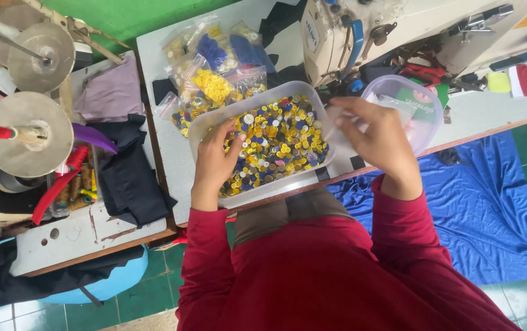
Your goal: Sorting and packaging small yellow and blue buttons from a large container into small plastic bags at a sewing workstation.
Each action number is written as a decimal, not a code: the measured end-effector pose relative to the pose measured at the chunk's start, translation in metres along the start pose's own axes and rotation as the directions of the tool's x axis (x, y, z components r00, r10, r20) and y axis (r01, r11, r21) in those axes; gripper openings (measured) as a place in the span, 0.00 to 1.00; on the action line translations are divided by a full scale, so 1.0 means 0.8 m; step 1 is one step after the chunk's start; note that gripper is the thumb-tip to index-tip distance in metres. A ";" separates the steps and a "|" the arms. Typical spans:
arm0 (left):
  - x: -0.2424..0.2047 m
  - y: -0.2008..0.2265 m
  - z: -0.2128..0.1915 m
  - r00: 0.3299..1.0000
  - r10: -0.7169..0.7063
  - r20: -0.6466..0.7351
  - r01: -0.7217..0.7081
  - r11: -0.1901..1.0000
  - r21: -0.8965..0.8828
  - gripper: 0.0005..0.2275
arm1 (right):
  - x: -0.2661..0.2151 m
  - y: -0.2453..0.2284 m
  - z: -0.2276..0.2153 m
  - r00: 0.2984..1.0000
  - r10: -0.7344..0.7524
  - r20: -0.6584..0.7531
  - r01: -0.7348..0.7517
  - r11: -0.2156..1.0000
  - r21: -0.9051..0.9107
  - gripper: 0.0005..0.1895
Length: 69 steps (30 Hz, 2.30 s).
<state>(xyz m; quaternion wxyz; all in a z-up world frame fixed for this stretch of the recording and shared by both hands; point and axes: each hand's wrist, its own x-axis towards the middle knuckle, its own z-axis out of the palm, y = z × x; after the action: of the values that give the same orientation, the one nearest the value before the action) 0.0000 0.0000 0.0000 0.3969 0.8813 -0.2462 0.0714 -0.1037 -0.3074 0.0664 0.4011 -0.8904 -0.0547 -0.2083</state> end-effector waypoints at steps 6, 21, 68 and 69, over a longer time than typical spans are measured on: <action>0.003 -0.002 -0.007 0.999 -0.042 -0.016 0.038 0.982 -0.183 0.19 | 0.074 -0.067 0.056 0.879 -0.342 0.333 0.157 0.866 0.475 0.19; 0.013 -0.025 0.002 0.967 -0.219 -0.133 0.152 0.908 -0.389 0.05 | 0.149 0.010 0.194 0.898 -0.439 0.033 0.400 0.846 0.352 0.11; 0.012 -0.026 0.025 0.931 -0.004 -0.364 -0.015 0.999 -0.050 0.02 | 0.128 -0.033 0.165 0.717 -0.402 0.569 0.385 0.909 0.157 0.10; 0.012 -0.026 0.027 0.934 -0.068 -0.351 0.025 0.992 -0.128 0.02 | 0.128 -0.028 0.165 0.683 -0.356 0.638 0.334 0.929 0.161 0.11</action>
<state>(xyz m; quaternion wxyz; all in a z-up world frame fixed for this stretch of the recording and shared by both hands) 0.0167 -0.0081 -0.0252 0.4890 0.8339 -0.1535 0.2046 0.0262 -0.2026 0.0461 0.3236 -0.8730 -0.3618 0.0470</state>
